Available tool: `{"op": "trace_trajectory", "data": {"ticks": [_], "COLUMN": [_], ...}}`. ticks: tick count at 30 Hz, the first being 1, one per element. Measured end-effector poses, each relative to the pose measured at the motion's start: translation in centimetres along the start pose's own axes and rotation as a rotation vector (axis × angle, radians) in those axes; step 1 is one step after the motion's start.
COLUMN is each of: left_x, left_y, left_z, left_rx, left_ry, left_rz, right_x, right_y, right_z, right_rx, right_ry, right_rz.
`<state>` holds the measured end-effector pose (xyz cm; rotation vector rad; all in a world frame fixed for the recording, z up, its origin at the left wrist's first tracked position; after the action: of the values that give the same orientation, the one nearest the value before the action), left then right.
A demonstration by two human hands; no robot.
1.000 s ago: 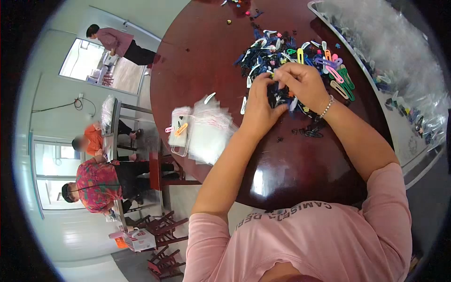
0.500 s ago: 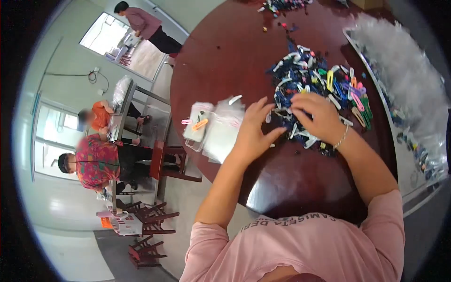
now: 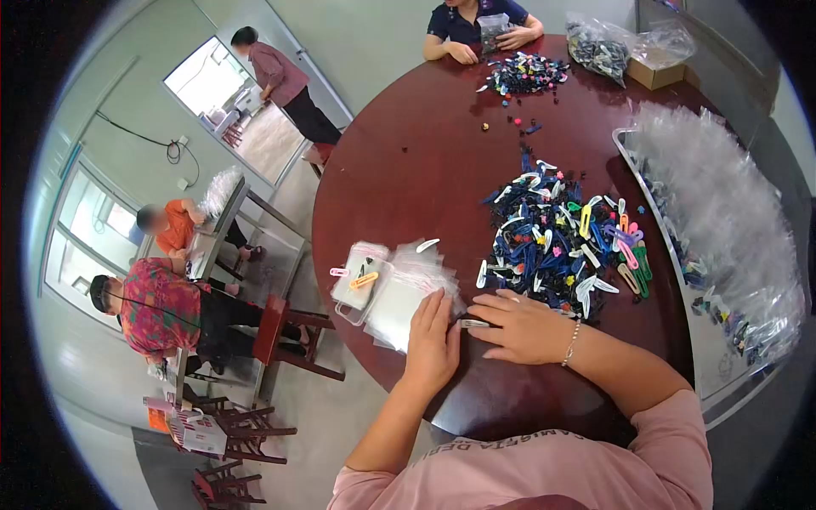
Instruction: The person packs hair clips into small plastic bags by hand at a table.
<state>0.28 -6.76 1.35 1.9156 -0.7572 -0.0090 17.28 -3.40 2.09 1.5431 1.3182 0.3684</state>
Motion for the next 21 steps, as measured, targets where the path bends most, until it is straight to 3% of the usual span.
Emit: {"op": "trace_trajectory", "data": {"ticks": [2,7,9,14,21], "left_x": [-0.1,0.0,-0.1,-0.5,-0.3], "left_y": [-0.3,-0.8,-0.8,-0.9,0.4], "left_z": [0.1,0.6,0.8,0.9,0.9], "left_rx": [0.003,0.005,0.007,0.064,0.105], "left_ry": [0.056,0.034,0.043,0.051,0.153], "left_rz": [0.043,-0.001,0.009,0.021,-0.128], "right_x": [0.5,1.2,2.2,3.5,6.6], "right_y": [-1.8,-1.2,-0.5,1.7,2.4], "right_z": [0.6,0.2,0.0,0.1,1.9], "right_rx": [-0.097,-0.069,-0.005,0.171,0.375], "right_ry": [-0.071,-0.182,-0.351,-0.541,-0.571], "right_rz": [0.118,0.312,0.406,0.372,0.424]}}
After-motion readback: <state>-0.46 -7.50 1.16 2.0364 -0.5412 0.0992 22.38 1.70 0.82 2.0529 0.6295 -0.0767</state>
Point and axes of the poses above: each hand's wrist, its own z-axis away from the middle knuckle, its own y-axis out of the back of the hand, x = y × z, the point moved 4 cm from there along -z, towards the middle knuckle, and after that the axes turned 9 degrees about -y, right-handed, at the moved point
